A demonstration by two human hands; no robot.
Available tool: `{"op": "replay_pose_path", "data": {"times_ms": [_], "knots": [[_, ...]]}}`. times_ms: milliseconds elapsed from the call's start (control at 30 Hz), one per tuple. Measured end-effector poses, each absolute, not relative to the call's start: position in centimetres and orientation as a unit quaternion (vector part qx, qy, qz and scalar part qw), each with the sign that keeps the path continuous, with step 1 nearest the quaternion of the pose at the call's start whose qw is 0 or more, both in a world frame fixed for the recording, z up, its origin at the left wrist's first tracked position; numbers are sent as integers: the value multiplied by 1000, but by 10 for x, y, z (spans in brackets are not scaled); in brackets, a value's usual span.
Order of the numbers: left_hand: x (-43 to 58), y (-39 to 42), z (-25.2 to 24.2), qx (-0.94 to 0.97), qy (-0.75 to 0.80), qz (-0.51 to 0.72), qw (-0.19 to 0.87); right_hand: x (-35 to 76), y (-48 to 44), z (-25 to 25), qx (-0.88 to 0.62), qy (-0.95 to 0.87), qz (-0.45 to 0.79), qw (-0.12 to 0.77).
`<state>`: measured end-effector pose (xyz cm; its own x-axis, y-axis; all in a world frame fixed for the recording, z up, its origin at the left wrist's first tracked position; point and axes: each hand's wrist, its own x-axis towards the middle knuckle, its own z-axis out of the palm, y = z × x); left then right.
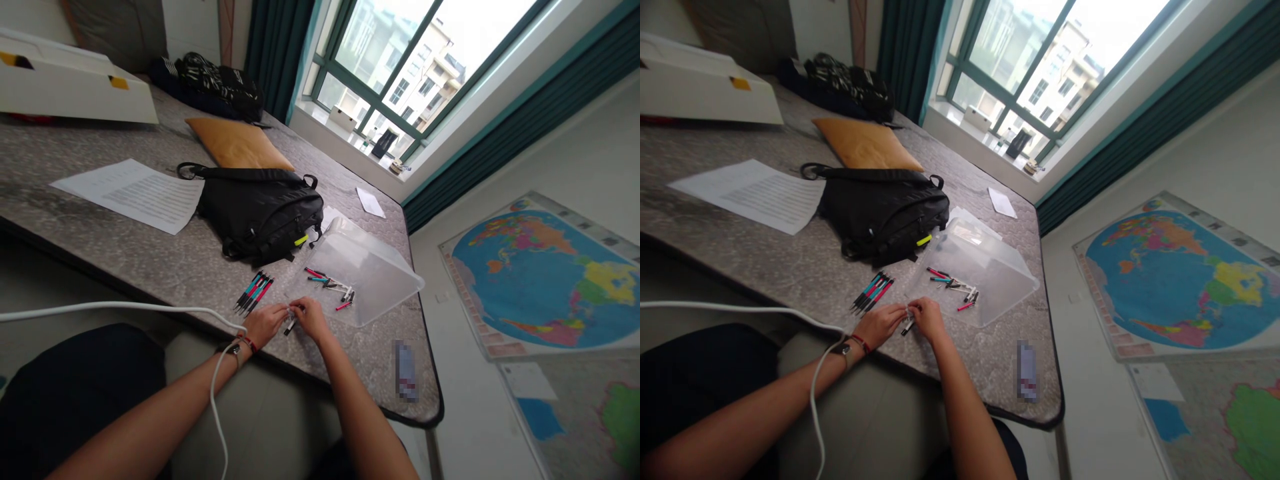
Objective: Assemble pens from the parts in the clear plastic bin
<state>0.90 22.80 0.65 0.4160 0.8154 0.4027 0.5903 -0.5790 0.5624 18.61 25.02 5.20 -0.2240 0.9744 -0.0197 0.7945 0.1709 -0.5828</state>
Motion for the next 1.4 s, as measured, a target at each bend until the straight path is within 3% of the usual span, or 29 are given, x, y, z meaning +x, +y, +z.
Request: {"op": "replay_pose_path", "data": {"times_ms": [267,567,733,1267,1400], "knots": [[9,228,9,832,436,304,157,189,246,52,-588,-743,255,194],[10,227,20,821,485,260,151,224,197,39,-690,-594,232,342],[12,226,24,816,507,228,159,263,159,25,-714,-560,138,398],[60,223,49,825,532,79,176,278,151,13,-763,-556,32,328],[64,221,45,849,489,109,168,277,148,18,-777,-552,19,303]]}}
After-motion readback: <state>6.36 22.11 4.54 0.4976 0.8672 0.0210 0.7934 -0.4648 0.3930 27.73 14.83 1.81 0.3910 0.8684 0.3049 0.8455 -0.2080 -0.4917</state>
